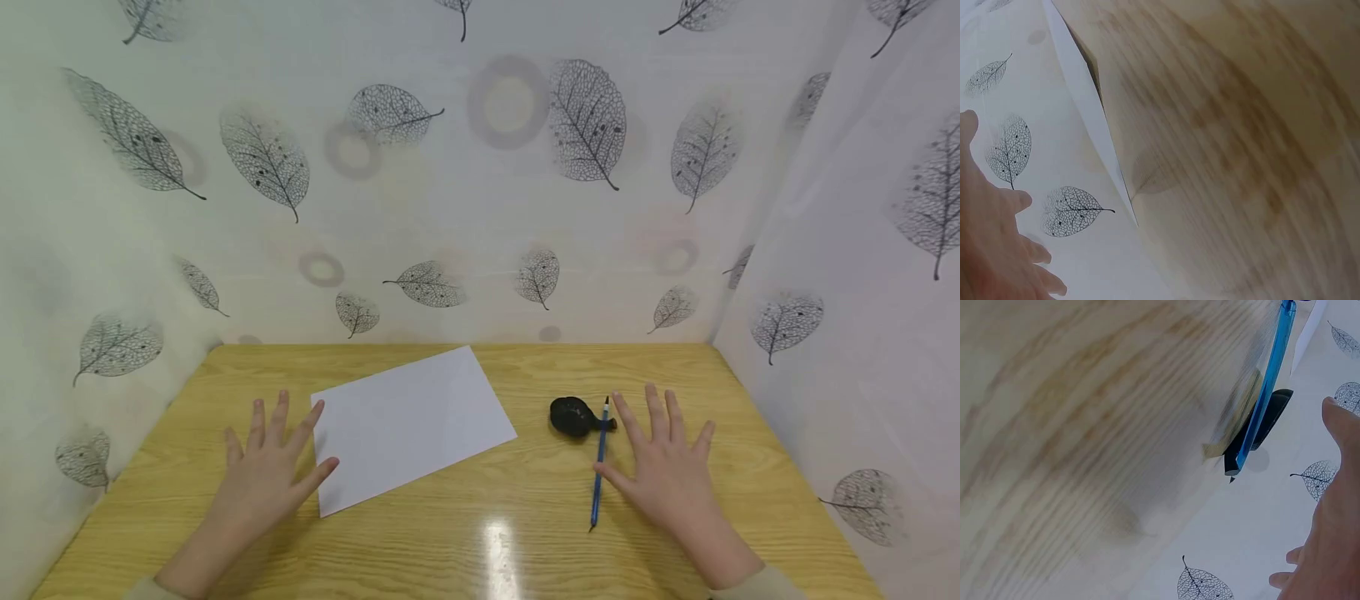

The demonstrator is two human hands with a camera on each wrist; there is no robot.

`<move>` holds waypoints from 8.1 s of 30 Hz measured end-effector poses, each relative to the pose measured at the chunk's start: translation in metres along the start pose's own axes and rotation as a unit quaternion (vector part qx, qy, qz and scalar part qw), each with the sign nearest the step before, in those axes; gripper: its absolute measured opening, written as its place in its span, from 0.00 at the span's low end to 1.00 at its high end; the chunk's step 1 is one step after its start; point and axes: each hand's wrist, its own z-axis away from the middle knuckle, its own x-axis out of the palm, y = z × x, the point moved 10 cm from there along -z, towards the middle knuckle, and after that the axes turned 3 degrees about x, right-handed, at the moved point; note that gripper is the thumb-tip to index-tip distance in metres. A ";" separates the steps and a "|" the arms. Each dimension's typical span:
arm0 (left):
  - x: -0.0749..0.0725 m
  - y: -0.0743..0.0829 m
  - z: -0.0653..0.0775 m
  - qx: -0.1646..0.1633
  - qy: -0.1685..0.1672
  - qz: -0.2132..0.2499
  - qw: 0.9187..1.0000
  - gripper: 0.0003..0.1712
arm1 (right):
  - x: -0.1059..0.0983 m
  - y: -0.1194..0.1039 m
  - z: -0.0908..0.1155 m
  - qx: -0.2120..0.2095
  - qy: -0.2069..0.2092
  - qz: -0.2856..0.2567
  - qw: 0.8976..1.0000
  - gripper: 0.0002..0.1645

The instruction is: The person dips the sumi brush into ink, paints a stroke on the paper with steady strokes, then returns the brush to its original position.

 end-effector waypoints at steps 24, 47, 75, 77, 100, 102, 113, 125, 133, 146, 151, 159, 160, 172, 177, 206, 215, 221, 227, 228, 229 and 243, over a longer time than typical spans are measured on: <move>0.002 0.011 0.010 0.088 0.006 -0.011 0.996 0.44 | -0.016 -0.017 0.013 -0.211 0.099 0.028 0.972 0.46; 0.035 0.022 0.014 0.128 -0.032 -0.017 0.991 0.42 | -0.003 -0.039 0.026 -0.343 0.107 0.042 0.932 0.44; 0.051 0.023 0.014 0.135 -0.103 -0.006 0.985 0.41 | 0.011 -0.059 0.030 -0.411 0.138 0.063 0.899 0.24; 0.051 0.022 0.014 0.135 -0.108 -0.004 0.985 0.41 | 0.011 -0.061 0.031 -0.414 0.146 0.070 0.896 0.23; 0.054 0.033 0.006 0.179 -0.148 0.011 0.973 0.41 | 0.011 -0.067 0.030 -0.447 0.139 0.089 0.879 0.16; 0.054 0.035 0.005 0.185 -0.150 0.011 0.971 0.41 | 0.010 -0.068 0.030 -0.449 0.149 0.087 0.877 0.26; 0.057 0.045 0.001 0.205 -0.156 0.015 0.966 0.39 | 0.009 -0.071 0.030 -0.458 0.161 0.090 0.869 0.41; 0.062 0.054 -0.004 0.207 -0.167 0.023 0.964 0.39 | 0.011 -0.072 0.029 -0.469 0.162 0.111 0.861 0.44; 0.067 0.058 -0.005 0.211 -0.166 0.018 0.963 0.40 | 0.012 -0.073 0.028 -0.482 0.167 0.121 0.852 0.44; 0.068 0.066 -0.003 0.224 -0.159 0.018 0.961 0.39 | 0.009 -0.076 0.036 -0.515 0.205 0.140 0.821 0.42; 0.067 0.068 -0.003 0.229 -0.155 0.016 0.961 0.39 | 0.002 -0.077 0.036 -0.513 0.221 0.145 0.817 0.42; 0.067 0.068 -0.002 0.235 -0.154 0.022 0.960 0.39 | -0.014 -0.076 0.033 -0.490 0.250 0.126 0.826 0.37; 0.067 0.068 -0.002 0.235 -0.153 0.022 0.960 0.39 | -0.016 -0.076 0.032 -0.487 0.255 0.120 0.827 0.36; 0.070 0.070 -0.002 0.233 -0.163 0.029 0.958 0.40 | -0.045 -0.075 0.022 -0.425 0.307 0.071 0.849 0.30; 0.074 0.070 -0.001 0.239 -0.162 0.026 0.957 0.41 | -0.054 -0.075 0.020 -0.406 0.320 0.040 0.855 0.29; 0.071 0.074 0.002 0.243 -0.153 0.023 0.957 0.41 | -0.094 -0.068 -0.004 -0.295 0.431 -0.074 0.850 0.20; 0.067 0.076 0.003 0.237 -0.160 0.030 0.958 0.40 | -0.093 -0.062 -0.015 -0.238 0.425 -0.102 0.867 0.19; 0.064 0.077 0.003 0.240 -0.150 0.031 0.958 0.40 | -0.091 -0.054 -0.019 -0.196 0.416 -0.124 0.879 0.22; 0.065 0.076 0.003 0.238 -0.150 0.030 0.959 0.40 | -0.086 -0.043 -0.022 -0.147 0.407 -0.148 0.890 0.30; 0.065 0.076 0.003 0.237 -0.151 0.030 0.959 0.40 | -0.085 -0.041 -0.023 -0.140 0.403 -0.156 0.891 0.31; 0.065 0.076 0.003 0.237 -0.153 0.031 0.959 0.40 | -0.084 -0.039 -0.024 -0.135 0.400 -0.165 0.891 0.31; 0.069 0.075 0.003 0.235 -0.155 0.032 0.959 0.41 | -0.062 -0.005 -0.034 -0.022 0.346 -0.278 0.896 0.13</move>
